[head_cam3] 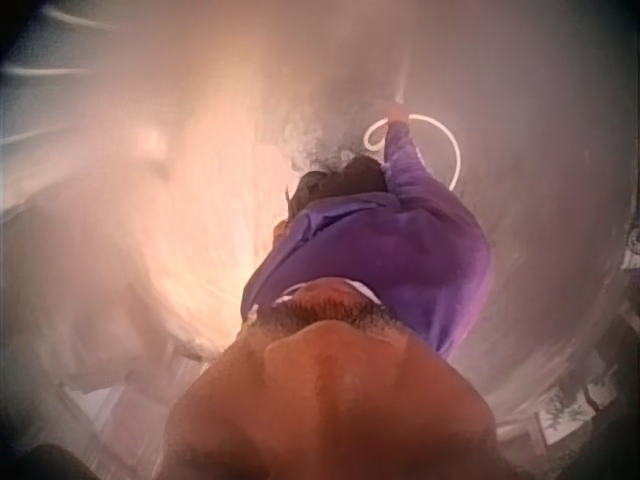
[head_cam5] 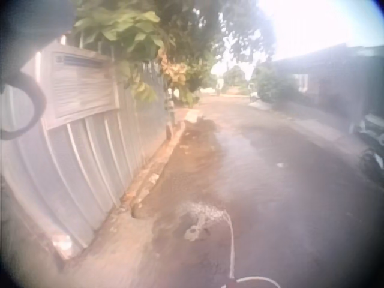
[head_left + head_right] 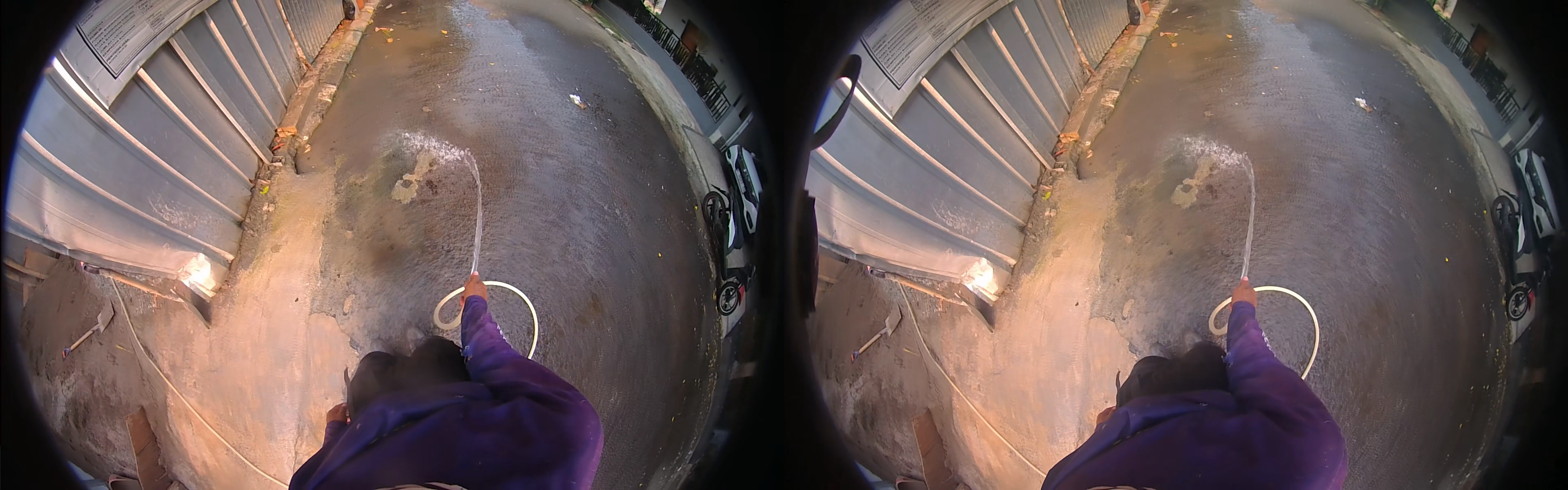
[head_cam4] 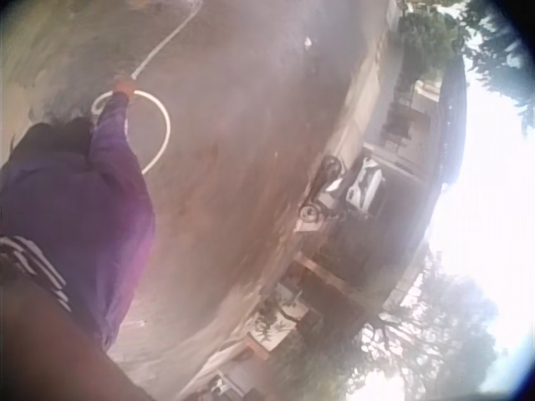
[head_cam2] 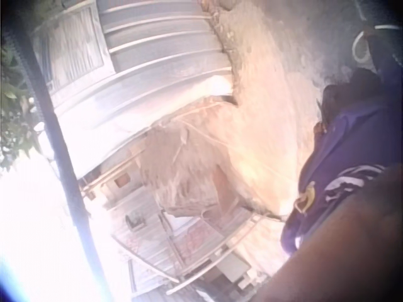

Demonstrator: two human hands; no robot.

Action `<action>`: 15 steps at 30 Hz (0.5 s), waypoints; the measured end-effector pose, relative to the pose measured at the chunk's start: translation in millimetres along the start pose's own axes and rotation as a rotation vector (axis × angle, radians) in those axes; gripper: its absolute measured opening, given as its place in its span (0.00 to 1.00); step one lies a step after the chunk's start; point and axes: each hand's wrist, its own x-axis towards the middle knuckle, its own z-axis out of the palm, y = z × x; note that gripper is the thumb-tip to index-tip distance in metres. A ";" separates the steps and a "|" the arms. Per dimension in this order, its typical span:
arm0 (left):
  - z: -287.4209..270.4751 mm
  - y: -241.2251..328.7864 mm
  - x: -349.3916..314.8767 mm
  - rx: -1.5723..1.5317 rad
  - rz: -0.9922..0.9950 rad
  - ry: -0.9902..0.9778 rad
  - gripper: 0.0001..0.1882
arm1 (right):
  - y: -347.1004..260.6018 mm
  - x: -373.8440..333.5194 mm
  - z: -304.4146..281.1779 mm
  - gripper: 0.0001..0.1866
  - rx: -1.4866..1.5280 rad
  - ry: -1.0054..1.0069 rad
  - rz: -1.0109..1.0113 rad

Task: The person uses a garden hose to spray water on a paved outdoor area, moving the hose back and forth to cover different sections of the ground. The person walks along the pavement while directing the water stream to rinse the surface.

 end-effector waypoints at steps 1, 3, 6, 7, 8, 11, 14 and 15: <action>3.1 19.7 11.4 -0.166 -0.107 -0.021 0.19 | 33.4 21.7 -9.5 0.27 -0.243 0.196 -0.167; -11.4 52.6 11.8 -0.414 -0.306 -0.010 0.19 | 49.1 34.0 -16.5 0.25 -0.586 0.298 -0.227; -45.8 67.0 17.3 -0.525 -0.388 0.021 0.19 | 21.0 0.0 -41.6 0.26 -0.587 0.195 0.000; -54.3 65.5 26.7 -0.540 -0.390 0.030 0.19 | 11.0 -10.1 -55.7 0.27 -0.540 0.197 0.070; -58.2 66.3 39.8 -0.554 -0.390 0.026 0.19 | 12.2 -11.5 -69.0 0.28 -0.518 0.236 0.118; -74.5 73.9 67.4 -0.533 -0.381 0.013 0.19 | 16.2 -18.6 -110.7 0.30 -0.438 0.328 0.254; -80.9 75.1 78.9 -0.493 -0.379 -0.020 0.19 | 31.5 -42.7 -152.1 0.31 -0.507 0.383 0.264; -82.1 74.3 87.0 -0.460 -0.365 -0.031 0.19 | 27.9 -52.3 -163.3 0.30 -0.543 0.386 0.245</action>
